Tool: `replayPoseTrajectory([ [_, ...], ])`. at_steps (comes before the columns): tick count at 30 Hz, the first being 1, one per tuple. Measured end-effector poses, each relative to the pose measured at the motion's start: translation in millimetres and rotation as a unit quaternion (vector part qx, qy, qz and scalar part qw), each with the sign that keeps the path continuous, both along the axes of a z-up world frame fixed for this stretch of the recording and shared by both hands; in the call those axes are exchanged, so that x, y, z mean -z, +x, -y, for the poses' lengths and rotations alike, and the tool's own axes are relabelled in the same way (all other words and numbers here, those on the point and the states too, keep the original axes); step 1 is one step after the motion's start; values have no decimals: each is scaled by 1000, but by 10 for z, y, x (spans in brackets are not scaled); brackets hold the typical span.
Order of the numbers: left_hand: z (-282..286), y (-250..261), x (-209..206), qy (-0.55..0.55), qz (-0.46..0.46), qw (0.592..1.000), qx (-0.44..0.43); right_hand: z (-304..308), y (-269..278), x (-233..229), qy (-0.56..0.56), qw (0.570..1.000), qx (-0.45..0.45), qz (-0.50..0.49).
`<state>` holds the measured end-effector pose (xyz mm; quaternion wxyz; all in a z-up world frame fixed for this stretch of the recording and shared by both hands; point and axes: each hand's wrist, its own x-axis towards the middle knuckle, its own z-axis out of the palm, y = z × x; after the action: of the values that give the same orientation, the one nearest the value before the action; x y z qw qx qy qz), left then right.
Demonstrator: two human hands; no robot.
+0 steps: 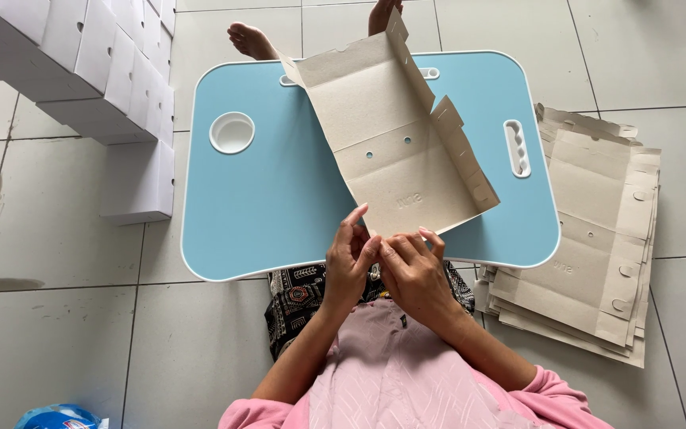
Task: Assembling cardboard boxes from flat templates on a lap desk
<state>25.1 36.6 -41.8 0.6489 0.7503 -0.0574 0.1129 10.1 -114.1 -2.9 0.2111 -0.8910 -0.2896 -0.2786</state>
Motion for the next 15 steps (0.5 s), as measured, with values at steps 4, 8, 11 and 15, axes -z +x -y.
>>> replayPoseTrajectory([
  [4,-156,82,-158,-2,-9,1000,11,-10,-4,-70,-1,1000,-28,-2],
  [8,-373,199,-100,68,18,998,-1,77,22,-152,110,984,-128,-57],
  [11,-589,263,-133,127,46,988,-69,343,181,-105,193,970,-126,-76],
  [15,-776,361,-516,205,140,954,-171,799,570,-64,170,985,7,-34],
])
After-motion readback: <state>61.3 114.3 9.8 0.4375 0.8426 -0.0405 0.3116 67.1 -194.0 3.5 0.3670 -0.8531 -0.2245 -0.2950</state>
